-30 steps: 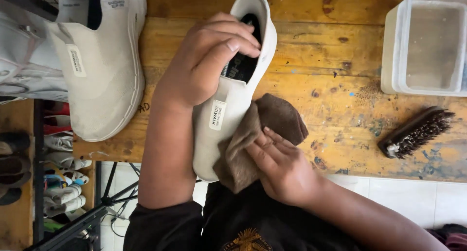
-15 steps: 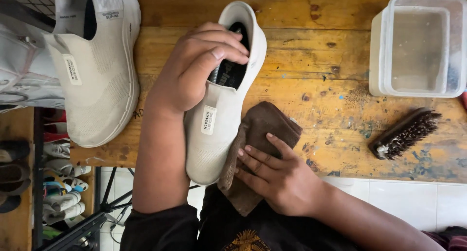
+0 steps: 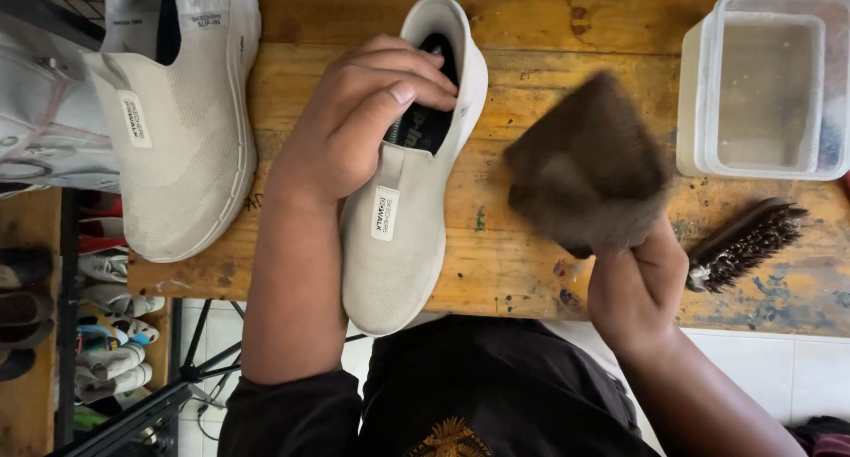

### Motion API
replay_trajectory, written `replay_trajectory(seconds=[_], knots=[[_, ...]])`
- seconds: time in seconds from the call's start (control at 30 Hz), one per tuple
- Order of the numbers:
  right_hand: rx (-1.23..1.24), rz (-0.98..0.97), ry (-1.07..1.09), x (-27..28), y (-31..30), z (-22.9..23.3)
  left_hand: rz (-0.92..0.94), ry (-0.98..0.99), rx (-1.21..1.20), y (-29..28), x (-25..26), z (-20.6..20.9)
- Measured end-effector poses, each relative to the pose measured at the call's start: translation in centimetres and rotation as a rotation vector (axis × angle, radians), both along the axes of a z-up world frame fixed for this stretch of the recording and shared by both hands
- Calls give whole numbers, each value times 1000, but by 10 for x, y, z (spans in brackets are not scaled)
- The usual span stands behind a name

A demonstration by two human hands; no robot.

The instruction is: The person cleans a white slip-on shoe using a brush and a cloth. They scrub the shoe's exterior with the brush, wipe it with the cloth, and dip the brush into a container of water to clean it before resuming scrubbing.

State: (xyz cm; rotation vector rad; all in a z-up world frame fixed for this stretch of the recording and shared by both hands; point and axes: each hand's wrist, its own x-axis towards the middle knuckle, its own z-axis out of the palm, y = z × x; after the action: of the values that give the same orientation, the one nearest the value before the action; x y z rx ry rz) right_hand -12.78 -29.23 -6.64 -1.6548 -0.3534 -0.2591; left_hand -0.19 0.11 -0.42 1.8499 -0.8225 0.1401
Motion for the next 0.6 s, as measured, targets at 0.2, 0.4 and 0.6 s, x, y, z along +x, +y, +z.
replay_trajectory(seconds=[0.2,0.4,0.6], knots=[[-292,251,-47,4,31,-5,-4,-18,20,1,1,0],[-858,385,-462,-10,54,-4,-14,-49,39,1,1,5],[-895,407,-575,-18,54,4,-26,-59,46,0,1,5]])
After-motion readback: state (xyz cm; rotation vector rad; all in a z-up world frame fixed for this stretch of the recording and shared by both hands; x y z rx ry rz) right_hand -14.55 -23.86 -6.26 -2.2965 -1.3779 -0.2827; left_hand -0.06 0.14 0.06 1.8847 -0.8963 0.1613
